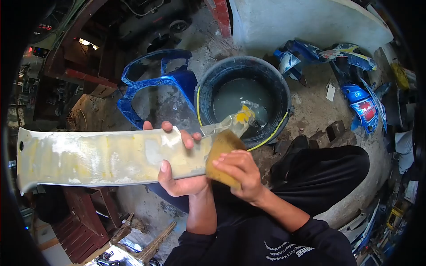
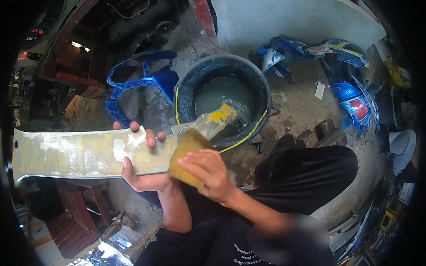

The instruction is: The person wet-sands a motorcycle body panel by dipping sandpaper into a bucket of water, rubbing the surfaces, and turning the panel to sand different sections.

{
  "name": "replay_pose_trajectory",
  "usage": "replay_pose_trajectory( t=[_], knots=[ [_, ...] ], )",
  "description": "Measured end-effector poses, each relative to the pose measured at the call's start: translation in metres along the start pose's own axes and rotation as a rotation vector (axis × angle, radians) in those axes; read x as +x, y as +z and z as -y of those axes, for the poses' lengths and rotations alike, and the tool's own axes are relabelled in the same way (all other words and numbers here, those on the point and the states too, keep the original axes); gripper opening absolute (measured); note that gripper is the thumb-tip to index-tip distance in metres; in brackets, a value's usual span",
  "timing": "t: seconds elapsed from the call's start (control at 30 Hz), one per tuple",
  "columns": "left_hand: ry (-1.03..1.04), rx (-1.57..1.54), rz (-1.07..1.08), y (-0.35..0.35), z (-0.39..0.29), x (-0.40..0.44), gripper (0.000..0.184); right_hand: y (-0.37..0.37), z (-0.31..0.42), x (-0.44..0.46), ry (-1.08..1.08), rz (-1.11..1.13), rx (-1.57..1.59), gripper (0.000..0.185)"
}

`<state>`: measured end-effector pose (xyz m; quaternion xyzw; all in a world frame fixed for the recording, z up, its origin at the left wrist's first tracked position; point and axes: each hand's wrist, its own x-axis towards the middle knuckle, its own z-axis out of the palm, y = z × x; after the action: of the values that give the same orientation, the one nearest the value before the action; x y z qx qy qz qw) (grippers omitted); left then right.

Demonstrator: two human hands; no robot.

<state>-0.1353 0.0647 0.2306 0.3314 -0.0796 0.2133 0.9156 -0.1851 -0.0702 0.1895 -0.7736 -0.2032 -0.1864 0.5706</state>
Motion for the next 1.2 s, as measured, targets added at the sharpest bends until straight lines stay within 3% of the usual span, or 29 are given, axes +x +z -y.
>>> replay_pose_trajectory(
  t=[0.07,0.13,0.2,0.3,0.53,0.8,0.87,1.03,1.2],
  knots=[
    [-0.002,-0.01,-0.003,0.001,0.001,0.0,0.075,0.002,-0.006,0.0,-0.009,-0.015,0.02,0.042],
    [0.032,0.034,-0.07,0.001,0.005,-0.003,0.076,0.001,-0.037,-0.003,0.07,-0.046,-0.217,0.046],
    [0.06,0.033,-0.042,0.003,0.003,-0.001,0.076,0.001,-0.042,-0.002,0.112,-0.062,-0.186,0.048],
    [0.078,0.061,-0.018,0.001,0.003,-0.003,0.078,0.0,-0.004,0.002,-0.004,0.011,0.006,0.048],
    [0.16,0.252,-0.104,0.007,0.023,-0.007,0.086,0.005,-0.025,0.004,0.086,-0.065,-0.102,0.047],
    [0.091,0.295,-0.147,0.007,0.019,-0.007,0.085,-0.001,-0.03,-0.005,0.156,0.165,0.128,0.047],
    [-0.045,0.277,-0.172,0.013,0.013,-0.006,0.084,-0.001,-0.017,-0.01,0.117,0.207,0.197,0.044],
    [-0.033,0.221,-0.154,0.01,0.015,-0.008,0.088,0.003,-0.028,-0.015,0.17,0.058,0.08,0.049],
    [-0.021,0.244,0.002,0.009,0.002,0.0,0.08,-0.004,-0.01,-0.009,0.139,0.081,0.096,0.046]
  ],
)
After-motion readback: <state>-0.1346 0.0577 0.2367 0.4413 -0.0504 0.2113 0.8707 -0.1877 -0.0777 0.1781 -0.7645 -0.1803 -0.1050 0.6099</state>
